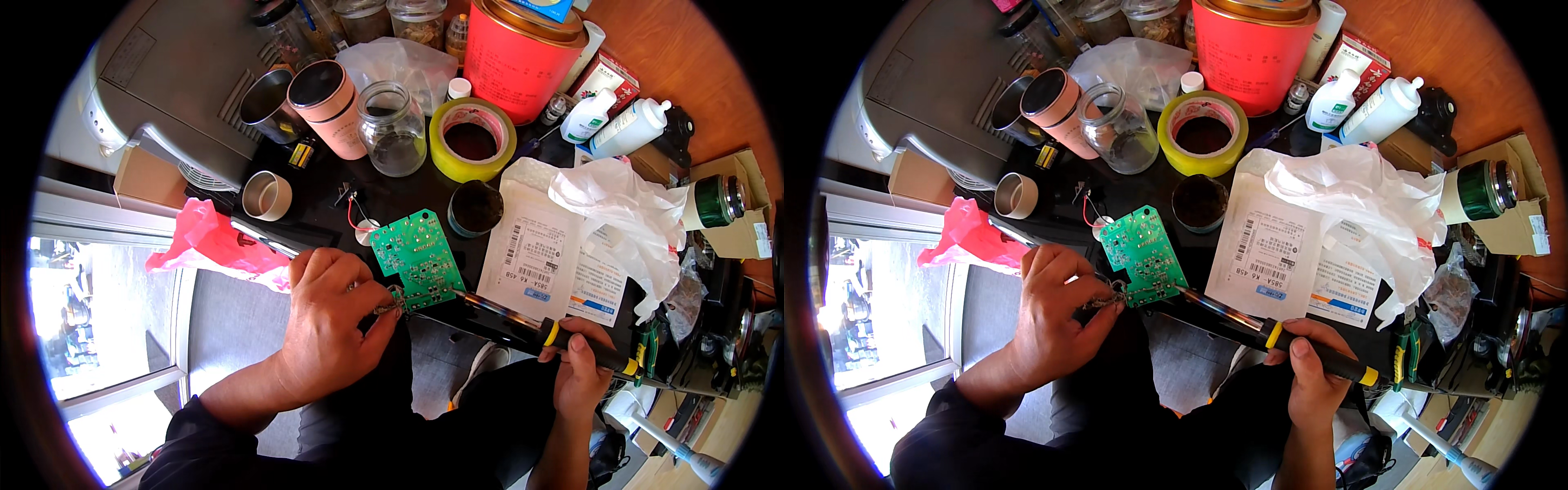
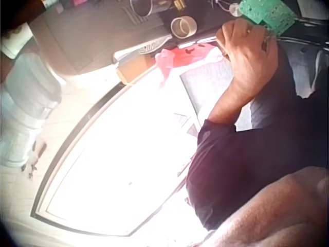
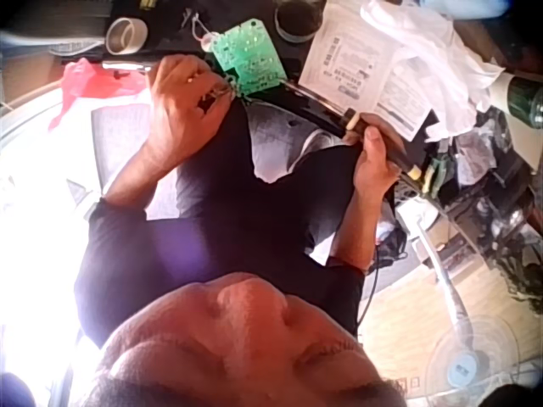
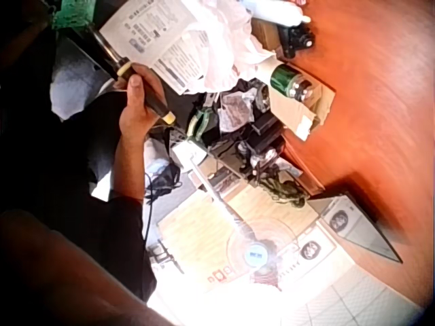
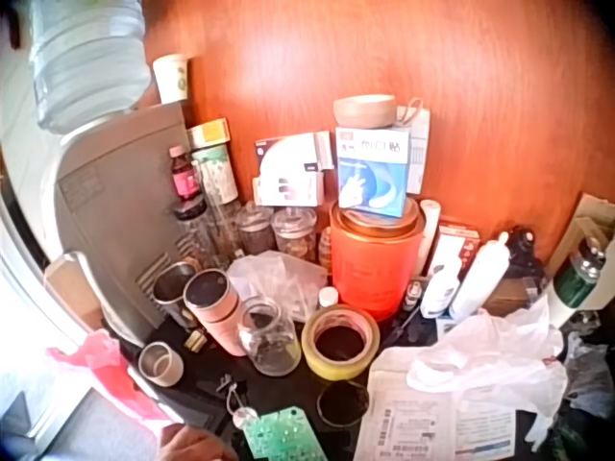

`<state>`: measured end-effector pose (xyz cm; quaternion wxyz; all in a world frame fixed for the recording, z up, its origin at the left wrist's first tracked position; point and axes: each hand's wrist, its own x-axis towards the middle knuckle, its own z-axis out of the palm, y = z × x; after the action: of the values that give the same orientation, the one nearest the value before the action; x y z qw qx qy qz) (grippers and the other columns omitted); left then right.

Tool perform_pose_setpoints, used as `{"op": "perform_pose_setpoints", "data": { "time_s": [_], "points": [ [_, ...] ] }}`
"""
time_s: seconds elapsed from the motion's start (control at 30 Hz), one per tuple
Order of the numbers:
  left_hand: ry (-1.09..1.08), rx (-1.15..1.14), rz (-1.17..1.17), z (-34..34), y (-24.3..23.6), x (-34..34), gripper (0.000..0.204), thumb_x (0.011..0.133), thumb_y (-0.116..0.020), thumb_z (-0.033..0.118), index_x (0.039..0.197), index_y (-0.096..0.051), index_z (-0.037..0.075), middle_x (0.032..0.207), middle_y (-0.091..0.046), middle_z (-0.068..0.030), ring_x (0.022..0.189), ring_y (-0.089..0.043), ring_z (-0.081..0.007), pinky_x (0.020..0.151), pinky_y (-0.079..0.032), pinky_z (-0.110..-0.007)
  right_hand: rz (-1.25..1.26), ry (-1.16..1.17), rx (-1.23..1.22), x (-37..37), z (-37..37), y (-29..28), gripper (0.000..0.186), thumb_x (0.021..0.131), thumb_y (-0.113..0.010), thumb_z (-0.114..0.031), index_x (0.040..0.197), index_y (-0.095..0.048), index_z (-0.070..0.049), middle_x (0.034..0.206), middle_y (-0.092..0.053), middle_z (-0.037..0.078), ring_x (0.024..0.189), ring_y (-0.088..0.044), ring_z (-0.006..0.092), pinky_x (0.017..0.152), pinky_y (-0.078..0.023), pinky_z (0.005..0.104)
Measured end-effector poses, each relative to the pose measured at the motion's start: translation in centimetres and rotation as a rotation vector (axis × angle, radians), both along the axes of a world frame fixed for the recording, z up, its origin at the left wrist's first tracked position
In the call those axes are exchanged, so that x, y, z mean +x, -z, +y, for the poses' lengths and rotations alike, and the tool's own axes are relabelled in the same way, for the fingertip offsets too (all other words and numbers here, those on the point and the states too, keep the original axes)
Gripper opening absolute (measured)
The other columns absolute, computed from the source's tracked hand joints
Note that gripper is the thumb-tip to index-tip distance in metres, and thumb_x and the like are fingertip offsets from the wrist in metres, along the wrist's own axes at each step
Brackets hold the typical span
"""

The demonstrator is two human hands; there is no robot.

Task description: The person handles a circuit board and uses a screwdriver to touch components on it, then turns the board over by hand and picks up an electronic power supply assembly to inspect its underside.

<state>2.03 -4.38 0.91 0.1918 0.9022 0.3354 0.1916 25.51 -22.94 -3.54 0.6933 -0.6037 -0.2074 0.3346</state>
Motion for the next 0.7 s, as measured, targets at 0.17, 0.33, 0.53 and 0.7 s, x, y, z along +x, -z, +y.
{"op": "perform_pose_setpoints", "data": {
  "time_s": [0.17,0.33,0.53,0.7],
  "points": [
    [0.005,-0.011,-0.006,-0.05,-0.05,0.07,0.014,0.067,-0.082,0.007,0.075,-0.07,0.008,0.088,-0.06,-0.0066,0.092,-0.055,-0.027,0.083,-0.039,-0.041,-0.007,0.003,0.006,0.07,-0.18,0.06,0.032,0.092,-0.072,-0.021,0.108,-0.069,0.007,0.098,-0.07,0.019,0.07,-0.07,0.0238,0.059,-0.059,0.0299],
    [0.011,-0.014,-0.003,-0.05,0.16,0.19,0.014,0.067,-0.082,0.007,0.076,-0.071,0.009,0.089,-0.061,-0.0064,0.093,-0.055,-0.0272,0.084,-0.039,-0.041,0.001,0.021,0.038,0.18,-0.24,0.22,0.031,0.092,-0.071,-0.02,0.108,-0.069,0.007,0.1,-0.07,0.019,0.073,-0.07,0.0247,0.058,-0.059,0.0301],
    [0.009,-0.004,0.003,-0.08,0.12,0.37,0.013,0.067,-0.081,0.007,0.077,-0.072,0.009,0.089,-0.061,-0.0063,0.094,-0.055,-0.0274,0.085,-0.039,-0.041,-0.001,0.022,0.021,0.17,-0.33,0.19,0.031,0.092,-0.071,-0.02,0.108,-0.069,0.006,0.101,-0.07,0.018,0.074,-0.07,0.025,0.058,-0.059,0.0305],
    [0.009,0.007,-0.005,-0.14,0.26,0.53,0.015,0.066,-0.08,0.009,0.076,-0.069,0.01,0.087,-0.059,-0.005,0.093,-0.056,-0.0272,0.088,-0.038,-0.043,0.006,0.012,0.012,0.12,-0.19,0.17,0.03,0.092,-0.071,-0.019,0.108,-0.069,0.006,0.101,-0.07,0.019,0.073,-0.07,0.0247,0.059,-0.06,0.0304]
  ]
}}
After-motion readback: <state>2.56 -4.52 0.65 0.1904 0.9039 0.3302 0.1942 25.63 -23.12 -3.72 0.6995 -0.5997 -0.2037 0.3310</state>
